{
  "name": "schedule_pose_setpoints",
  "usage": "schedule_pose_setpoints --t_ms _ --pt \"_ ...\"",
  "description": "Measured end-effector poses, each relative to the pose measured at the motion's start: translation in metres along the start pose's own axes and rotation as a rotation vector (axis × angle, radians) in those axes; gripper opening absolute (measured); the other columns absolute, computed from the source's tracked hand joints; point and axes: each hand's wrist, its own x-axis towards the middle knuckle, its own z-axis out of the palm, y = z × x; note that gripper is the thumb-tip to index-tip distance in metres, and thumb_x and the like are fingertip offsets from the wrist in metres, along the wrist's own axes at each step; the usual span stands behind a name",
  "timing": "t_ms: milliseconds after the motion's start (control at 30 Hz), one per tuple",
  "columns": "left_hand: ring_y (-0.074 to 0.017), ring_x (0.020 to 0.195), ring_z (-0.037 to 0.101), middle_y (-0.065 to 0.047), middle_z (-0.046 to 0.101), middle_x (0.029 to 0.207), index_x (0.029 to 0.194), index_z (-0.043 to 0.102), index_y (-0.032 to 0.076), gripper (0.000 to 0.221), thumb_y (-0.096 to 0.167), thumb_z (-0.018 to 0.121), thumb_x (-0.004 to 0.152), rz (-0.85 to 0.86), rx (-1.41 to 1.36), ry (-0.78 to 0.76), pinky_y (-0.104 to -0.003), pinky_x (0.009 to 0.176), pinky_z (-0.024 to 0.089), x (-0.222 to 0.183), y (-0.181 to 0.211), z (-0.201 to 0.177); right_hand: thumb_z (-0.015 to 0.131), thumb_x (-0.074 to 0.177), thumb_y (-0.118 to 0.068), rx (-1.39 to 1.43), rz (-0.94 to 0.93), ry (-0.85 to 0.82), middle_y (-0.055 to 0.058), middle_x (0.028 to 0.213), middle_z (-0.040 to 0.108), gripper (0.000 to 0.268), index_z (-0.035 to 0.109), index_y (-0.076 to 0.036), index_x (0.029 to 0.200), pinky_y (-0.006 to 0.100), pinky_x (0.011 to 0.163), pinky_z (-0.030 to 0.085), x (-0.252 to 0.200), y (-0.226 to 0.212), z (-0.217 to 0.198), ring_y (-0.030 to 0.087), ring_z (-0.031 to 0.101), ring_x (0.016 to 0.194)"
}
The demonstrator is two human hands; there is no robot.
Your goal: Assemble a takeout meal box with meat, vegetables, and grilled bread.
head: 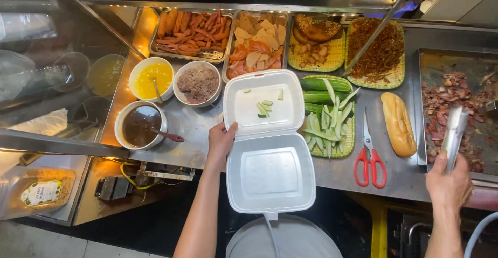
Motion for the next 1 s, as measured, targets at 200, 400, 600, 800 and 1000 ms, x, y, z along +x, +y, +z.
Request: schedule_pose_setpoints --t_ms 200,400,600,800,1000 --pt "-0.0112 0.066 0.064 -0.007 0.075 0.079 0.109 0.075 0.0 0.029 0.022 0.069 0.091 0.092 0.058 -0.1 -0.03 0.06 0.051 0.001 -0.002 -0.015 0.066 0.106 -0.043 0.118 -0.415 -0.162 0.029 0.11 0.07 0.056 0.06 -0.009 0.15 0.051 0.09 0.053 -0.066 -0.144 0.012 0.043 0.069 0.103" --pt "-0.0164 0.077 0.07 -0.012 0.076 0.09 0.123 0.068 0.004 0.037 0.02 0.065 0.09 0.133 0.058 -0.201 -0.035 0.072 0.055 -0.018 0.016 -0.038 0.07 0.097 -0.042 -0.04 -0.698 -0.266 0.022 0.093 0.075 0.046 0.069 -0.018 0.136 0.051 0.076 0.055 -0.094 -0.348 0.056 0.042 0.071 0.085" --pt "-0.0161 0.079 0.067 -0.01 0.076 0.094 0.128 0.066 0.005 0.04 0.02 0.066 0.091 0.182 -0.041 -0.186 -0.034 0.074 0.054 -0.004 -0.001 -0.043 0.067 0.095 -0.038 -0.254 -0.714 -0.343 0.018 0.078 0.074 0.039 0.073 -0.026 0.132 0.051 0.067 0.054 -0.09 -0.404 0.109 0.037 0.07 0.071" --pt "-0.0155 0.072 0.055 -0.009 0.069 0.089 0.131 0.068 0.006 0.04 0.021 0.067 0.095 -0.006 -0.204 -0.22 -0.033 0.064 0.047 0.001 -0.012 -0.033 0.066 0.098 -0.04 -0.065 -0.566 -0.428 0.014 0.076 0.076 0.038 0.074 -0.022 0.131 0.043 0.072 0.056 -0.088 -0.388 0.074 0.026 0.072 0.067" --pt "-0.0088 0.088 0.066 -0.003 0.073 0.107 0.132 0.063 0.004 0.042 0.023 0.061 0.095 -0.069 -0.351 -0.184 -0.026 0.074 0.052 -0.008 -0.004 -0.02 0.066 0.092 -0.041 0.298 -0.394 -0.743 0.004 0.08 0.077 0.047 0.07 -0.017 0.132 0.035 0.06 0.054 -0.094 -0.343 0.016 0.01 0.066 0.058"
